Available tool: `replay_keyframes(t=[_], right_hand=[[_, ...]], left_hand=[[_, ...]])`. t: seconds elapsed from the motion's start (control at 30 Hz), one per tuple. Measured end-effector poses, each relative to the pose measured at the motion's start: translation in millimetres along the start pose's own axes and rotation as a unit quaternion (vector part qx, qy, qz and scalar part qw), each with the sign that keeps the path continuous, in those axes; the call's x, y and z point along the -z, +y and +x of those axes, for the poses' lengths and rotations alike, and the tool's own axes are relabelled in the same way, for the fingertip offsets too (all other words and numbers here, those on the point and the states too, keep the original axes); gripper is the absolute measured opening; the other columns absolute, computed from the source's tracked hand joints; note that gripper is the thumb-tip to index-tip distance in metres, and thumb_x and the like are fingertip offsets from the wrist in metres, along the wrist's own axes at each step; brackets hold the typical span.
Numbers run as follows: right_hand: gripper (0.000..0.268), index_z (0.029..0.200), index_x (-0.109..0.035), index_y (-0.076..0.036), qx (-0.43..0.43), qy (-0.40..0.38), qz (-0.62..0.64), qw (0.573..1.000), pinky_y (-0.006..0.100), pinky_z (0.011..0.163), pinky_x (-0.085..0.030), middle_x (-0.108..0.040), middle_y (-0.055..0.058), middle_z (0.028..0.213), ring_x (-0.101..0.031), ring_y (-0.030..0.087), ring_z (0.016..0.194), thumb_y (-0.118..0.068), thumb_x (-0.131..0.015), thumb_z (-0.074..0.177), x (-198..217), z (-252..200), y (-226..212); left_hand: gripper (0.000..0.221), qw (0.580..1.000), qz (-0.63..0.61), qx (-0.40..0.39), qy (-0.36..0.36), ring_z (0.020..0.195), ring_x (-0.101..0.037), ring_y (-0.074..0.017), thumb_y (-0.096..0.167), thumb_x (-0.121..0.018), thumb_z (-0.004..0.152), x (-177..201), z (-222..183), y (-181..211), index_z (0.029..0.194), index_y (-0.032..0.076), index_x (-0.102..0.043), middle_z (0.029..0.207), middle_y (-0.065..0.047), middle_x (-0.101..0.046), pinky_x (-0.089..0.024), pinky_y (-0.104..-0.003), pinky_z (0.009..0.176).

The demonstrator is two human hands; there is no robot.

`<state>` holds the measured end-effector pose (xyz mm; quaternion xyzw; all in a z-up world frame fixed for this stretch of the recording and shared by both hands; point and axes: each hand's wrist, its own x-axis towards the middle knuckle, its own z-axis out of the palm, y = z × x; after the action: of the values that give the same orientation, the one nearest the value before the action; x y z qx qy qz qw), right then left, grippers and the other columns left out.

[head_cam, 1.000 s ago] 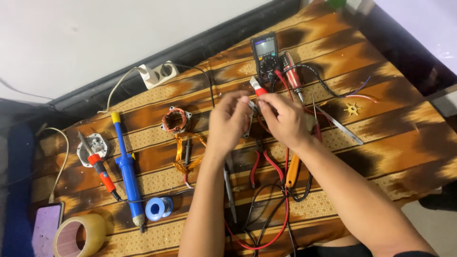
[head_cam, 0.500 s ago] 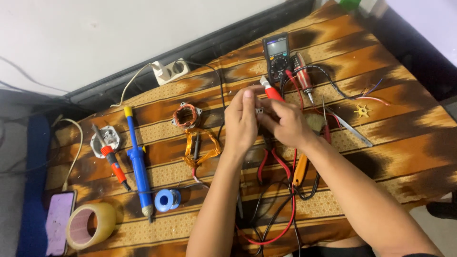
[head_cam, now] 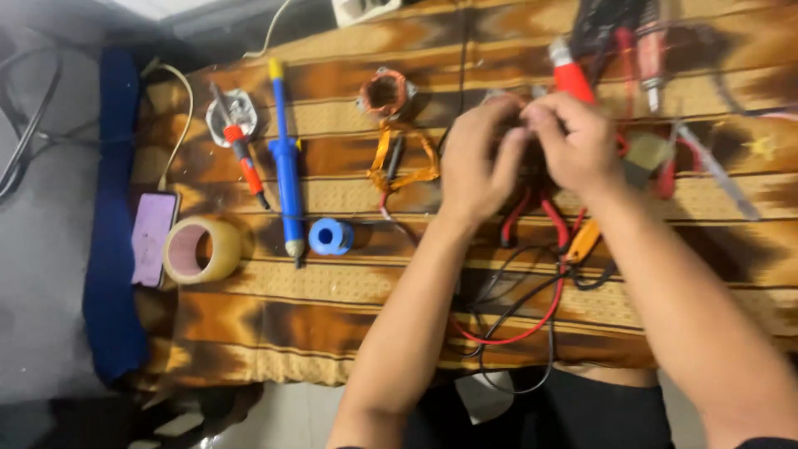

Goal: Repairing and testing motor stators using a multimeter and hand tools on a workbench

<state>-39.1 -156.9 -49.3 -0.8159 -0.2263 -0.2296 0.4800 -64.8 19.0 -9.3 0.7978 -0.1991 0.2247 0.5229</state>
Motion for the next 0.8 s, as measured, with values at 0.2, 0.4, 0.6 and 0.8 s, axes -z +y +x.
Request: replay_keyframes(t=[0.2,0.4,0.6,0.8], right_hand=[[0.013,0.099,-0.068,0.007,0.099,-0.02,-0.136,0.985,0.046,0.072,-0.048,-0.063,0.023,0.084,-0.056,0.036,0.071,0.008,-0.057,0.105,16,-8,-11],[0.02,0.128,-0.075,0.021,0.12,-0.004,-0.108,0.987,0.046,0.084,-0.051,-0.074,0.031,0.116,-0.065,0.038,0.092,0.005,-0.062,0.126,38,-10,-17],[0.032,0.11,-0.064,0.012,0.029,0.103,-0.181,0.978,0.05,0.08,-0.042,-0.062,0.025,0.099,-0.054,0.036,0.088,-0.003,-0.059,0.137,43,-14,-3],[0.035,0.085,-0.052,0.007,0.111,0.052,-0.195,0.973,0.054,0.086,-0.042,-0.048,0.023,0.076,-0.042,0.041,0.071,0.013,-0.054,0.12,35,2,-29]], left_hand=[[0.022,0.993,0.097,-0.068,0.019,0.118,-0.074,-0.0257,0.026,-0.062,0.109,-19,-8,-11,0.13,0.023,-0.066,0.127,-0.003,-0.073,-0.058,-0.038,0.108],[0.027,0.995,-0.063,0.071,0.03,0.106,-0.074,-0.0161,0.033,-0.049,0.112,-30,13,-1,0.122,0.02,-0.07,0.111,-0.001,-0.076,-0.055,-0.028,0.105],[0.046,0.989,-0.114,0.089,-0.028,0.067,-0.051,-0.0081,0.054,-0.038,0.093,-49,42,10,0.072,0.018,-0.057,0.066,0.003,-0.058,-0.045,-0.03,0.065],[0.033,0.985,-0.136,0.062,-0.086,0.095,-0.074,-0.0112,0.042,-0.042,0.108,-63,33,-11,0.115,0.02,-0.065,0.103,0.0,-0.077,-0.057,-0.028,0.09]])
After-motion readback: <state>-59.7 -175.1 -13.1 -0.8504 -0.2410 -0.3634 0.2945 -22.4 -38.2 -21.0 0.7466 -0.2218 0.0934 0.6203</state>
